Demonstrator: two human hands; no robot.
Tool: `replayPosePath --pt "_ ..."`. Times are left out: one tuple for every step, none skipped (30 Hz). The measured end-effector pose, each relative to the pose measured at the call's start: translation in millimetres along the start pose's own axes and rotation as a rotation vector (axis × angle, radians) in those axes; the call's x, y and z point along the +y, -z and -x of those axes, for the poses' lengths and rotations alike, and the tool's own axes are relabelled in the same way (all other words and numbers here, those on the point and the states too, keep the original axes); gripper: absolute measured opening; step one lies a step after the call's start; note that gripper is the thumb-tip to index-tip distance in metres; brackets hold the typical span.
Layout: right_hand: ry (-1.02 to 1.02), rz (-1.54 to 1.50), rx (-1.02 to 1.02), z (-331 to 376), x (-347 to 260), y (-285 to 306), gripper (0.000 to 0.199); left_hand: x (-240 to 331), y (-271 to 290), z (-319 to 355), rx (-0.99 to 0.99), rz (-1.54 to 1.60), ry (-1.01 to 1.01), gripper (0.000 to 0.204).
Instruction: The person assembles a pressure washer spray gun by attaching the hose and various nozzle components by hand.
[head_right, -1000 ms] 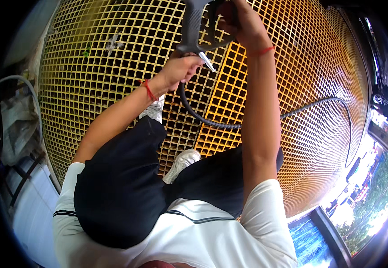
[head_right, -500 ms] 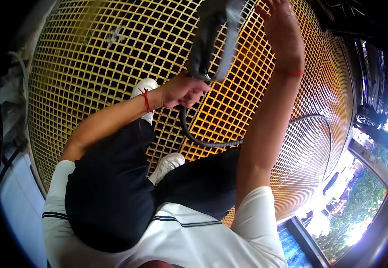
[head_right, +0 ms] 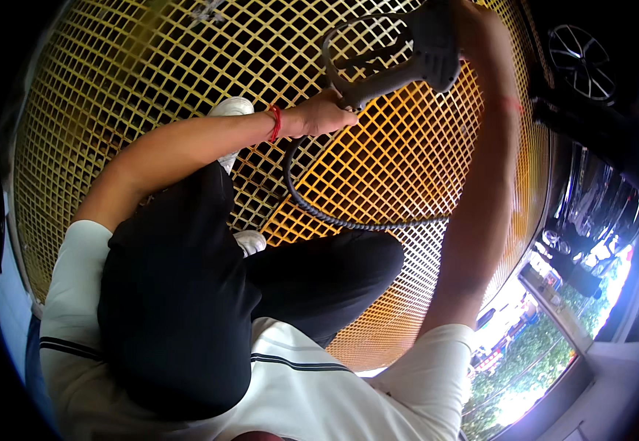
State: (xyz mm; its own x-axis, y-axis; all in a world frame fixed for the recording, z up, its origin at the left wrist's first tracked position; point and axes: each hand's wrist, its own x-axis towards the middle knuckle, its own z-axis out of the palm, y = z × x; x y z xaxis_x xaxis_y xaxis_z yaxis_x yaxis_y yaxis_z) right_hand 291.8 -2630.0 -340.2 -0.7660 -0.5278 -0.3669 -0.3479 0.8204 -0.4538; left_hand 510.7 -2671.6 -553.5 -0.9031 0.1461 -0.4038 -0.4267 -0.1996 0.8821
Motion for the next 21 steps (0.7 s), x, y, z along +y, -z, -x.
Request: replayPosePath --pt "-0.097 0.595 0.11 -20.7 -13.5 -26.3 0.055 -13.3 -6.0 3.1 0.071 0.015 0.039 0.036" --pt "-0.07 0.61 0.182 -40.5 30.2 -26.5 0.062 3.2 -11.5 13.8 -0.081 0.056 0.121 0.035" --pt "-0.097 0.471 0.121 -33.7 19.0 -28.9 0.06 -7.5 -20.7 20.8 -0.113 0.16 0.151 0.034" --pt "-0.145 0.528 -0.079 -41.9 30.4 -17.1 0.055 -2.3 -29.8 33.6 -0.183 0.245 0.209 0.033" --pt "-0.01 0.646 -0.001 -35.3 27.1 -13.3 0.051 -3.5 -33.5 47.8 -0.233 0.262 0.238 0.035" --pt "0.197 0.659 0.048 -28.0 25.9 -9.2 0.047 0.1 -34.9 62.8 -0.287 0.193 0.274 0.036" --pt "0.422 0.676 0.095 -23.9 20.3 -10.5 0.043 -12.2 -35.8 72.4 -0.309 0.099 0.184 0.035" --pt "0.705 0.579 0.138 -18.0 20.5 -6.2 0.04 -18.0 -38.6 80.9 -0.35 -0.001 0.092 0.034" --pt "0.426 -0.087 -0.138 -43.8 47.9 -0.7 0.037 -22.7 -40.1 85.0 -0.295 0.024 0.094 0.033" --pt "0.603 0.123 0.006 -36.1 47.0 16.8 0.033 -11.8 -37.6 84.8 -0.278 0.03 0.076 0.032" --pt "0.778 0.318 0.172 -37.1 42.8 21.5 0.03 6.2 -24.2 84.6 -0.298 0.034 0.033 0.029" --pt "0.764 0.304 0.144 -51.3 67.0 30.8 0.03 26.3 -20.4 89.2 -0.221 0.046 0.083 0.029" --pt "0.744 0.295 0.111 -67.3 92.5 38.3 0.033 23.6 -15.6 86.5 -0.22 0.079 0.084 0.028" --pt "0.675 0.362 0.029 -72.3 147.5 55.9 0.038 22.3 -5.3 76.4 -0.237 0.109 0.074 0.028" --pt "0.859 0.738 0.385 -61.5 192.8 45.9 0.044 26.1 6.0 75.2 -0.201 0.125 0.07 0.029" --pt "0.502 0.277 0.249 -52.2 213.6 43.1 0.062 11.2 14.9 67.0 -0.115 0.087 0.104 0.028" --pt "0.353 0.183 0.188 -33.1 215.0 23.5 0.065 -6.0 28.1 64.3 -0.035 -0.014 0.051 0.028" --pt "0.185 0.112 0.145 -7.9 221.1 11.5 0.069 -21.2 40.4 57.9 0.018 -0.119 -0.008 0.027" --pt "0.131 0.181 0.094 27.5 210.6 6.6 0.069 -37.8 50.0 51.2 0.051 -0.148 0.046 0.025" --pt "0.066 0.261 0.062 68.4 200.3 12.7 0.072 -46.2 54.0 41.0 0.066 -0.183 0.085 0.023" --pt "0.102 0.239 0.077 108.5 182.6 22.5 0.063 -41.1 52.5 32.4 0.098 -0.191 0.106 0.021"
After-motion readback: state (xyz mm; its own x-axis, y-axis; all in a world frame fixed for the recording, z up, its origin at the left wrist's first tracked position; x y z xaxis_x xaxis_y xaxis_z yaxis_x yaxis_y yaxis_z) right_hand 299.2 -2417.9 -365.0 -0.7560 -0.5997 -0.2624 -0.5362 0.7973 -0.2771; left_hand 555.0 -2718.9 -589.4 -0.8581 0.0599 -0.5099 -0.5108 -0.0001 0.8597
